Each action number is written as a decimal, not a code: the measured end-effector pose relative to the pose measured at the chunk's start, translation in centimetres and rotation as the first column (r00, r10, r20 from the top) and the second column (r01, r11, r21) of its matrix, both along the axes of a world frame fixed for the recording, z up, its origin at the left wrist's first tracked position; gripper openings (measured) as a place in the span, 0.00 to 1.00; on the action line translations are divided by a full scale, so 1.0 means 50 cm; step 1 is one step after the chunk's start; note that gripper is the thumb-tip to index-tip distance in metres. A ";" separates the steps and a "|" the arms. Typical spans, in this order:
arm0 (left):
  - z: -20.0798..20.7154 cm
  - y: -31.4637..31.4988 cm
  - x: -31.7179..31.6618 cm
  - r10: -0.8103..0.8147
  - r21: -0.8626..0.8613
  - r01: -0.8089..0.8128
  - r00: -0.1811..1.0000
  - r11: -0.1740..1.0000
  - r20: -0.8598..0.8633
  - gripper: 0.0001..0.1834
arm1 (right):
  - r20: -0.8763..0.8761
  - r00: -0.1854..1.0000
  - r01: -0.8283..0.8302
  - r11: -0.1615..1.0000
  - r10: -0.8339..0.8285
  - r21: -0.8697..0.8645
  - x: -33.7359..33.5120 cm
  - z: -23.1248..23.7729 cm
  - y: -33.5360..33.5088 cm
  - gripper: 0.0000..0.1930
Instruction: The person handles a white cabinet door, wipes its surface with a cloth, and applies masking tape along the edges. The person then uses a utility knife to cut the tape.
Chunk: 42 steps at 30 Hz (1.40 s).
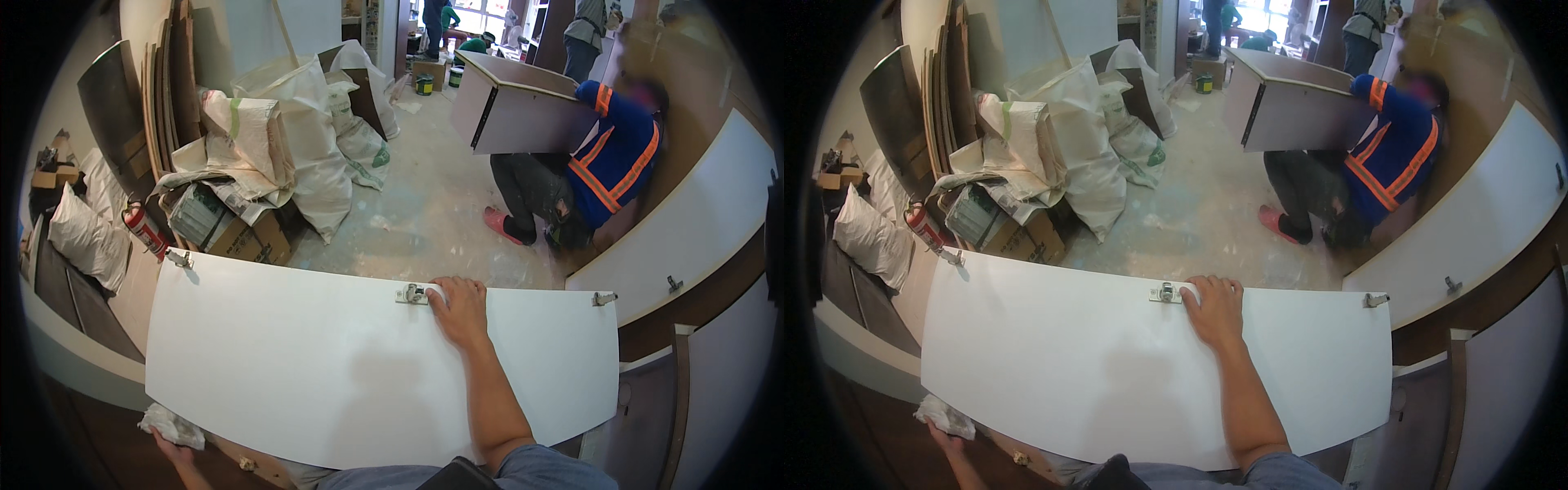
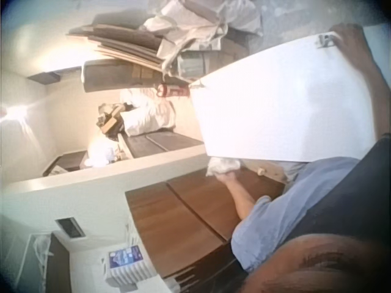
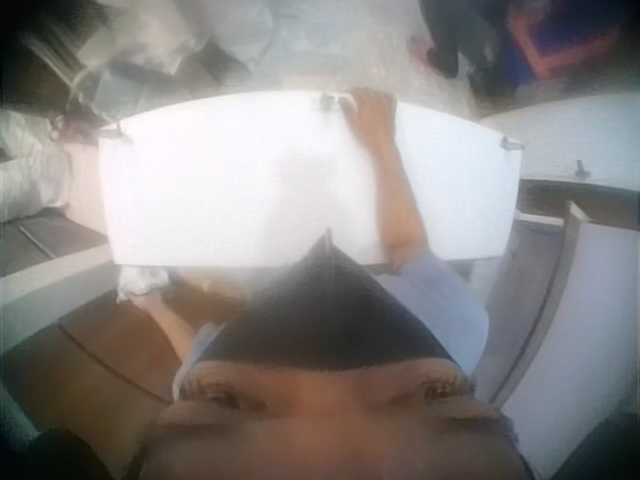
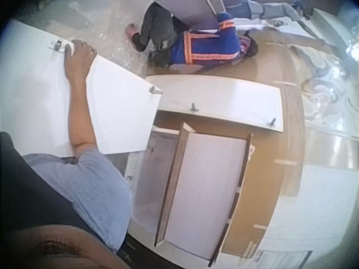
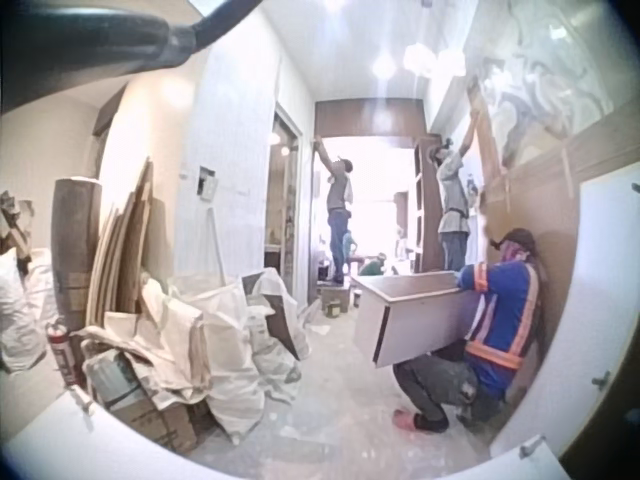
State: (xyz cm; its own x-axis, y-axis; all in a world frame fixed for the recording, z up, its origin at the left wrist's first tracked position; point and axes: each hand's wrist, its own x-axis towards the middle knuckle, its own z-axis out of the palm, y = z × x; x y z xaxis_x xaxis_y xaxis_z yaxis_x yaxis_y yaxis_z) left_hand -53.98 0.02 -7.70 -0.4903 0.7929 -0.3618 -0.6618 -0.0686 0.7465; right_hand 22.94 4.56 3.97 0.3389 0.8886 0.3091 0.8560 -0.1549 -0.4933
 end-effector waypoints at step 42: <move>0.368 0.288 0.977 -0.078 -0.314 0.913 -0.304 0.260 -0.949 0.23 | -0.177 0.928 -0.251 0.900 0.329 0.356 -0.146 -0.002 -0.072 0.15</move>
State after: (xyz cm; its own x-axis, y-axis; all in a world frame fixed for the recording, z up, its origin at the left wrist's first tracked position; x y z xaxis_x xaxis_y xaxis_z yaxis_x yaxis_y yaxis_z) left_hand -5.13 14.42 10.72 0.7748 0.5930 0.2193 0.3417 -0.6846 0.6439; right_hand 15.62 0.97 3.88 0.1764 0.8231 0.5398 0.6967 0.2830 -0.6591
